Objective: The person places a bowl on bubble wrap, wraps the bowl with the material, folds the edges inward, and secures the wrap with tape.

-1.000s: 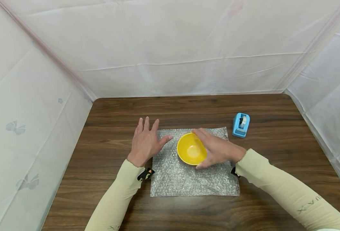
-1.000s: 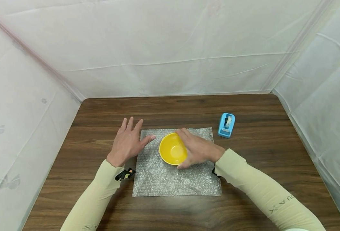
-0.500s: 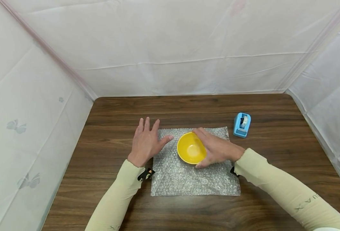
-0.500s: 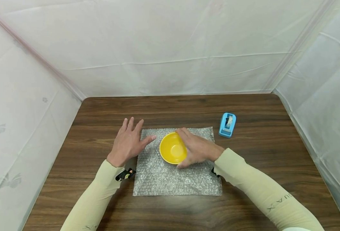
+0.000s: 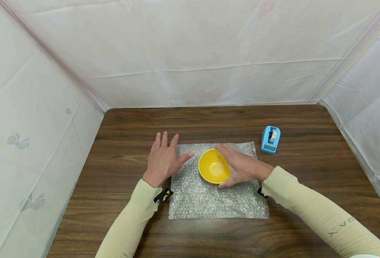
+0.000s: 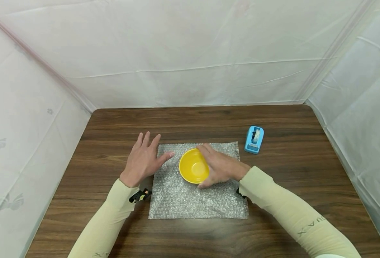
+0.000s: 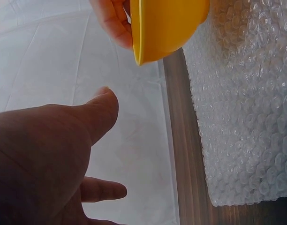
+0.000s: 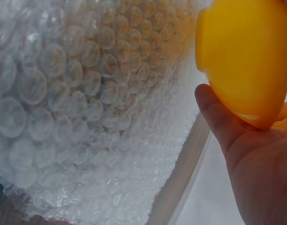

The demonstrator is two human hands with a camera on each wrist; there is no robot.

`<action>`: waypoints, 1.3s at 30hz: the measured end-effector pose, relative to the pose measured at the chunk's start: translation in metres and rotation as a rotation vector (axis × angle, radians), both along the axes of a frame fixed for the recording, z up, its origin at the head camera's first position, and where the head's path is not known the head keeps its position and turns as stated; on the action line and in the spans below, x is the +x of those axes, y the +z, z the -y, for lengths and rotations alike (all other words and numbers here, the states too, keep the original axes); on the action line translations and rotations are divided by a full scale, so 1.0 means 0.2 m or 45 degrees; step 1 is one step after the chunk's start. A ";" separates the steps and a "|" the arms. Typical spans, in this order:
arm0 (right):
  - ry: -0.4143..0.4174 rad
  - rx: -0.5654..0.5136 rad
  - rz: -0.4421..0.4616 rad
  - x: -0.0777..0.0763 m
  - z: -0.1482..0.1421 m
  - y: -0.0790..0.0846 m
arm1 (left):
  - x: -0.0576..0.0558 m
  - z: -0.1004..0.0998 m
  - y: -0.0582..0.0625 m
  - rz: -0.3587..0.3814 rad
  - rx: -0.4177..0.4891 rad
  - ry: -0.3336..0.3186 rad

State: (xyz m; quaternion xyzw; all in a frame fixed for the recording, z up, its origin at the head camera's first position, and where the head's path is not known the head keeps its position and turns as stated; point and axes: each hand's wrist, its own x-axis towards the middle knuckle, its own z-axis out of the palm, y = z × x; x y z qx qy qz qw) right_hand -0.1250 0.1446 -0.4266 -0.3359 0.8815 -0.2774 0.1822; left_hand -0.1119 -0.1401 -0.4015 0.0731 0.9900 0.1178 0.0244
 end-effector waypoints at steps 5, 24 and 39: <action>-0.003 -0.005 -0.001 0.00 0.00 -0.01 | 0.00 0.00 0.00 0.029 0.006 0.007; -0.012 -0.005 0.022 -0.01 -0.02 -0.06 | 0.00 0.00 0.00 0.014 -0.001 0.000; -0.024 0.003 0.028 0.00 -0.03 -0.07 | 0.00 0.00 0.00 0.020 0.002 -0.002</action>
